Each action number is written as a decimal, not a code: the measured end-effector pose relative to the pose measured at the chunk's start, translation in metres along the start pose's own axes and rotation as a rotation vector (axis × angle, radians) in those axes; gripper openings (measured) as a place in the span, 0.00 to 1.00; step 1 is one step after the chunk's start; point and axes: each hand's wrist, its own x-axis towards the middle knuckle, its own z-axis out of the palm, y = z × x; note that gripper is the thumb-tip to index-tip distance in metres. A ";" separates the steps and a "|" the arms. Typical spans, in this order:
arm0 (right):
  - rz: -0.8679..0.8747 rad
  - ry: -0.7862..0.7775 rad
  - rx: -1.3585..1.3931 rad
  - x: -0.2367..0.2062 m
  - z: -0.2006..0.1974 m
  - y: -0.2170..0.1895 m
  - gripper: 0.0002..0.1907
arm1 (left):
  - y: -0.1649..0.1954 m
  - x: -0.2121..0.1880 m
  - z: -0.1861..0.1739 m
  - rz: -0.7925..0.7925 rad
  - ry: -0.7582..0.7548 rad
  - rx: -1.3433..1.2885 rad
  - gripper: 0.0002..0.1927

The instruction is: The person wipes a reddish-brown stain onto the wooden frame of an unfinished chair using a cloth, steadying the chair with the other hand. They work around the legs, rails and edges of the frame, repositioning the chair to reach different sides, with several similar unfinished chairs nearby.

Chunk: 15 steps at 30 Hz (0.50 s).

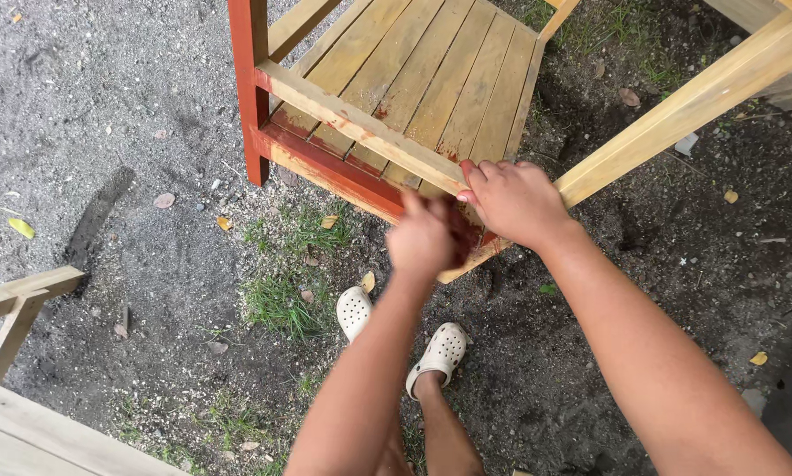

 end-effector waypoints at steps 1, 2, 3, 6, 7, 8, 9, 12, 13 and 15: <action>0.002 -0.006 -0.008 -0.001 0.000 0.000 0.23 | -0.019 0.017 -0.014 -0.070 -0.052 0.076 0.24; 0.004 -0.003 -0.007 -0.001 0.000 0.001 0.23 | -0.040 0.032 -0.028 -0.096 0.035 0.094 0.18; 0.003 0.000 -0.004 -0.001 0.000 0.001 0.23 | -0.063 0.049 -0.042 -0.131 0.100 0.091 0.16; -0.006 0.018 -0.014 0.000 0.002 0.002 0.23 | -0.126 0.093 -0.075 -0.513 0.243 -0.263 0.21; -0.009 0.021 -0.021 0.000 0.002 0.002 0.24 | -0.141 0.100 -0.082 -0.568 0.242 -0.318 0.21; -0.007 0.003 -0.018 0.000 0.003 0.003 0.23 | -0.147 0.103 -0.082 -0.491 0.277 -0.137 0.19; -0.004 -0.013 -0.013 0.000 0.003 0.003 0.23 | -0.150 0.104 -0.083 -0.409 0.310 0.044 0.17; -0.006 -0.030 -0.009 0.002 0.003 0.005 0.23 | -0.133 0.090 -0.066 -0.280 0.405 0.128 0.20; -0.008 -0.030 -0.010 0.002 0.002 0.006 0.23 | -0.119 0.080 -0.058 -0.257 0.437 0.079 0.23; 0.018 -0.105 0.008 0.003 0.001 0.007 0.23 | -0.082 0.057 -0.041 -0.287 0.237 0.047 0.18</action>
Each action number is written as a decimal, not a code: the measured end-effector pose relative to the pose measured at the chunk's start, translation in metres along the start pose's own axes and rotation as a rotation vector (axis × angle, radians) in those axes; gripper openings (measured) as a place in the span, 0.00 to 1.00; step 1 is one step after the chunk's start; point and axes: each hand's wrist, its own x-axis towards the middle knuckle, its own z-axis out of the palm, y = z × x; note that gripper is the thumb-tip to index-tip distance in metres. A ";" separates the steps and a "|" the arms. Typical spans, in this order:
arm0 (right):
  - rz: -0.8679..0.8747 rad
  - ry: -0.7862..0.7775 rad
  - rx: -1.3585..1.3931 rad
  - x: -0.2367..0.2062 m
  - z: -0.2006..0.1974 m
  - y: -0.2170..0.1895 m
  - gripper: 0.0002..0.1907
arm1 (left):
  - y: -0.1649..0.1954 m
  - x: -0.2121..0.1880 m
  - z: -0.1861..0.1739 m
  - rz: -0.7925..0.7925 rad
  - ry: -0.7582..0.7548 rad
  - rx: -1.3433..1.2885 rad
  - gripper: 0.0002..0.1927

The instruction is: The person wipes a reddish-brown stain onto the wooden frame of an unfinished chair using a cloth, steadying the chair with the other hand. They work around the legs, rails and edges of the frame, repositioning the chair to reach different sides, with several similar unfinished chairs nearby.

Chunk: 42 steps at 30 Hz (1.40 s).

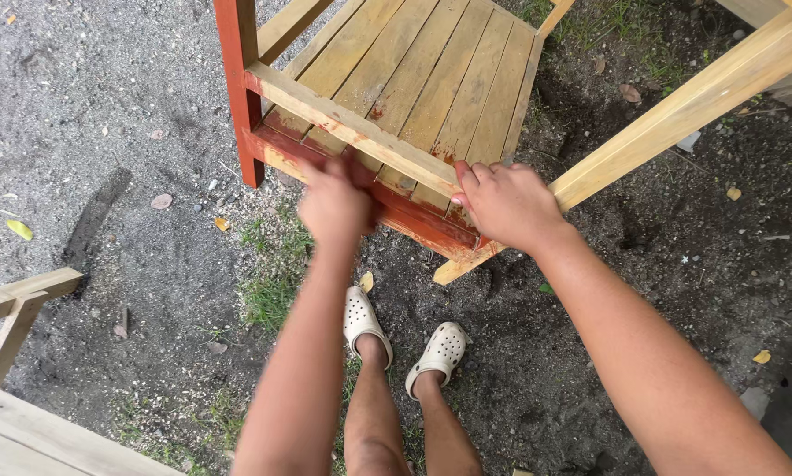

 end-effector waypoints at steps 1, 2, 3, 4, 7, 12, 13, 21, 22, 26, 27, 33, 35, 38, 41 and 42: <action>0.012 -0.035 0.012 0.001 -0.001 0.000 0.23 | 0.018 -0.026 0.008 0.004 -0.102 -0.032 0.25; 0.011 -0.022 0.007 0.001 -0.001 0.000 0.24 | 0.039 -0.055 0.017 0.063 -0.141 -0.038 0.24; 0.012 -0.009 0.000 0.002 -0.002 0.000 0.24 | 0.059 -0.083 0.025 0.123 -0.179 -0.046 0.23; 0.014 0.002 -0.008 0.001 -0.003 0.000 0.24 | 0.078 -0.108 0.033 0.184 -0.218 -0.056 0.22; 0.010 0.025 0.028 0.001 -0.004 -0.001 0.25 | 0.110 -0.156 0.045 0.238 -0.242 -0.100 0.23; 0.016 0.013 -0.015 0.000 -0.004 -0.004 0.25 | 0.065 -0.130 0.037 0.401 -0.158 -0.054 0.25; 0.017 0.016 -0.018 0.000 -0.005 -0.005 0.25 | 0.050 -0.114 0.033 0.325 -0.221 -0.022 0.25; 0.018 0.037 -0.027 0.003 -0.005 -0.011 0.25 | -0.067 0.055 -0.026 0.089 0.080 0.230 0.14; 0.019 0.044 -0.027 0.003 -0.005 -0.011 0.25 | -0.074 0.068 -0.031 0.052 0.032 0.227 0.14; 0.005 0.068 -0.051 0.004 -0.004 -0.013 0.24 | -0.082 0.090 -0.039 -0.015 -0.015 0.165 0.14; 0.008 0.067 -0.035 0.003 -0.005 -0.013 0.24 | -0.081 0.090 -0.039 -0.011 0.010 0.143 0.13; 0.032 0.022 -0.028 0.006 -0.016 -0.015 0.24 | -0.037 0.032 -0.040 0.059 -0.244 0.072 0.21; 0.033 0.030 -0.027 0.006 -0.017 -0.016 0.24 | -0.024 0.009 -0.036 0.064 -0.307 0.084 0.19; 0.034 0.030 -0.044 0.006 -0.016 -0.016 0.23 | -0.027 0.010 -0.034 0.094 -0.242 0.053 0.17; 0.045 0.016 -0.022 0.006 -0.014 -0.018 0.22 | -0.056 0.058 -0.046 0.117 -0.096 0.229 0.14; 0.047 0.016 -0.016 0.006 -0.013 -0.018 0.22 | -0.064 0.071 -0.049 0.114 -0.015 0.286 0.13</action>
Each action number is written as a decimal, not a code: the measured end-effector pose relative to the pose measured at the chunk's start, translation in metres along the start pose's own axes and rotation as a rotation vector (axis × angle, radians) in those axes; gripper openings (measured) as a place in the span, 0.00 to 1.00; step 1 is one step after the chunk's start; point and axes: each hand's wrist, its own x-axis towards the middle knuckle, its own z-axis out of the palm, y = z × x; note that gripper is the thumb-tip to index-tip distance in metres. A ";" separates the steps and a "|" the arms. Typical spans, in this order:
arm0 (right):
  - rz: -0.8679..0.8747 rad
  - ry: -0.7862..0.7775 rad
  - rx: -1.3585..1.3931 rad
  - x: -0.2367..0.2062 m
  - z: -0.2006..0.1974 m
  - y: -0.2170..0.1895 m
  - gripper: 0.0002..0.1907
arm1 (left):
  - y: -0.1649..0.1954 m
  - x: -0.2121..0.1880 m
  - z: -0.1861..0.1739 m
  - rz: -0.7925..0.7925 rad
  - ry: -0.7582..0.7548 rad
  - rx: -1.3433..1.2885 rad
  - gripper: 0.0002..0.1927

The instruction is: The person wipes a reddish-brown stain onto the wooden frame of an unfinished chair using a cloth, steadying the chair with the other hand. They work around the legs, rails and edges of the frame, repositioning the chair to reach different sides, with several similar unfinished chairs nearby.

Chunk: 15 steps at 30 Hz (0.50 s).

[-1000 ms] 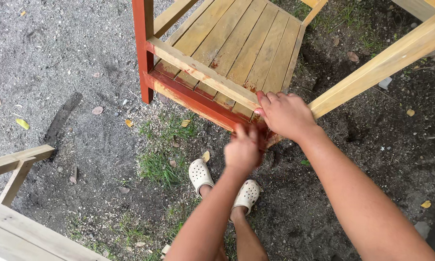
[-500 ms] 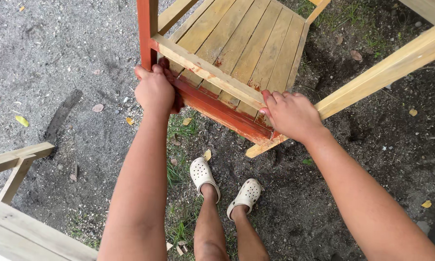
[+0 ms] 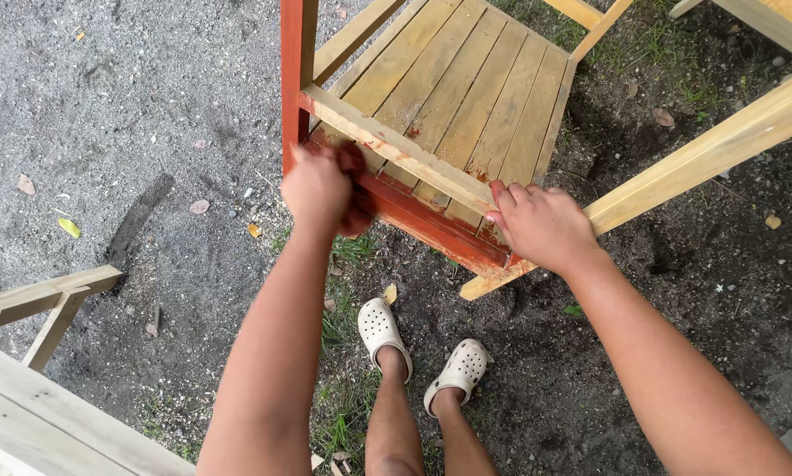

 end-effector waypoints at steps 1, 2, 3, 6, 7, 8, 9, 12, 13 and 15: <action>0.002 0.000 0.005 0.000 0.000 0.000 0.22 | -0.008 0.000 0.002 0.049 0.081 0.003 0.12; 0.004 -0.005 -0.001 -0.001 0.001 0.000 0.22 | -0.014 0.000 0.002 0.098 0.161 0.004 0.12; 0.004 -0.008 -0.010 -0.001 0.001 0.001 0.22 | -0.017 -0.001 0.004 0.145 0.243 0.005 0.12; -0.008 0.004 -0.022 -0.001 0.003 0.002 0.22 | -0.008 -0.019 0.010 0.400 0.302 0.067 0.19; -0.014 0.010 -0.024 -0.001 0.004 0.002 0.22 | -0.004 -0.020 0.011 0.381 0.271 0.059 0.19; -0.018 0.022 -0.024 -0.001 0.004 0.001 0.23 | -0.001 -0.020 0.012 0.361 0.242 0.051 0.18; -0.022 0.036 -0.025 -0.001 0.005 0.001 0.24 | 0.001 -0.018 0.012 0.342 0.216 0.042 0.18; -0.007 0.014 0.002 -0.001 0.005 0.000 0.25 | -0.003 0.003 0.007 0.238 0.134 0.158 0.17; 0.000 -0.003 0.015 -0.001 0.004 0.000 0.25 | -0.008 0.008 0.004 0.171 0.087 0.163 0.20; -0.001 0.015 -0.002 -0.001 0.002 -0.001 0.25 | -0.014 0.018 0.001 0.036 0.005 0.176 0.30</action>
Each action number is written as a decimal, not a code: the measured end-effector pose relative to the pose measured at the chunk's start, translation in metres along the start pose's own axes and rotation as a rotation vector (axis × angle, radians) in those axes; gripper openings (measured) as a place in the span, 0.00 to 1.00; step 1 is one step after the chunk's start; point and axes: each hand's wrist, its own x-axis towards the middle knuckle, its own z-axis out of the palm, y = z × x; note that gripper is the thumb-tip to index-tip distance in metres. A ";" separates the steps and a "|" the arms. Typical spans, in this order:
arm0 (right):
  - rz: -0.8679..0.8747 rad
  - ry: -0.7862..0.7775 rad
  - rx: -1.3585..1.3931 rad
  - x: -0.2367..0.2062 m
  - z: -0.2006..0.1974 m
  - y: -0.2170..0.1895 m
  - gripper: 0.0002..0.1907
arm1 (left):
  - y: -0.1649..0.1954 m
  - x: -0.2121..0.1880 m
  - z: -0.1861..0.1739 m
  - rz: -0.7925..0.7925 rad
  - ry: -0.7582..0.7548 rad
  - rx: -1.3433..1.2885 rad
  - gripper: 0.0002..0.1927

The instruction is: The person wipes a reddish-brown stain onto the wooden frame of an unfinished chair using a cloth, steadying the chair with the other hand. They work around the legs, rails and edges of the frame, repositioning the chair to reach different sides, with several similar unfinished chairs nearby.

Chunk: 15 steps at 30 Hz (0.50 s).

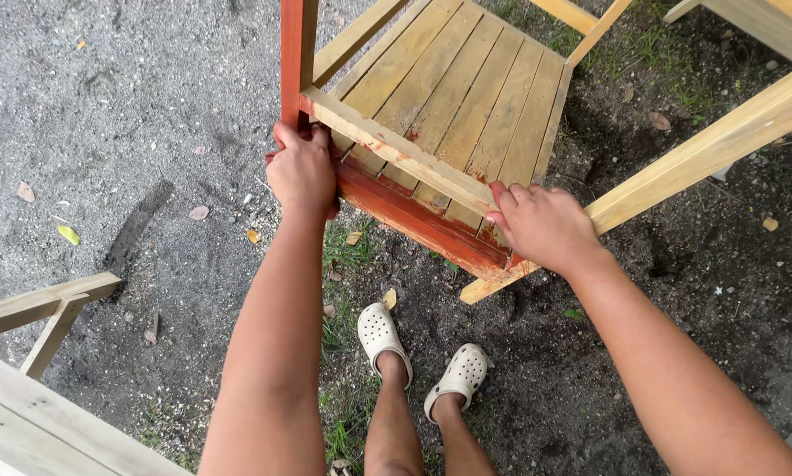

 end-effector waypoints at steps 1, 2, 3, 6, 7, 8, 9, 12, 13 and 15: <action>-0.001 0.008 -0.011 0.000 -0.001 0.000 0.25 | -0.001 0.001 -0.001 -0.015 0.049 -0.020 0.23; -0.002 0.010 -0.006 0.000 -0.002 0.000 0.25 | -0.002 -0.001 -0.002 -0.026 0.098 -0.036 0.18; -0.003 0.008 -0.006 0.000 -0.002 0.001 0.25 | -0.001 -0.004 -0.003 -0.038 0.144 -0.057 0.13; 0.001 -0.038 0.007 -0.002 -0.002 0.004 0.25 | -0.003 -0.023 -0.011 -0.196 0.105 -0.278 0.13; 0.006 -0.051 0.012 -0.002 -0.002 0.006 0.25 | -0.006 -0.030 -0.015 -0.236 0.071 -0.274 0.15; 0.000 -0.038 -0.001 -0.003 -0.001 0.008 0.25 | -0.014 -0.036 -0.021 -0.276 0.035 -0.270 0.17; -0.008 -0.026 -0.010 -0.004 -0.001 0.010 0.25 | -0.023 -0.044 -0.028 -0.317 -0.002 -0.263 0.19; -0.023 0.011 -0.024 -0.003 0.001 0.012 0.24 | -0.044 -0.062 -0.045 -0.273 -0.089 -0.172 0.23; -0.027 0.021 -0.029 -0.003 0.001 0.012 0.24 | -0.047 -0.066 -0.047 -0.247 -0.086 -0.169 0.24; -0.031 0.037 -0.039 -0.003 0.001 0.012 0.25 | -0.048 -0.071 -0.048 -0.196 -0.083 -0.174 0.26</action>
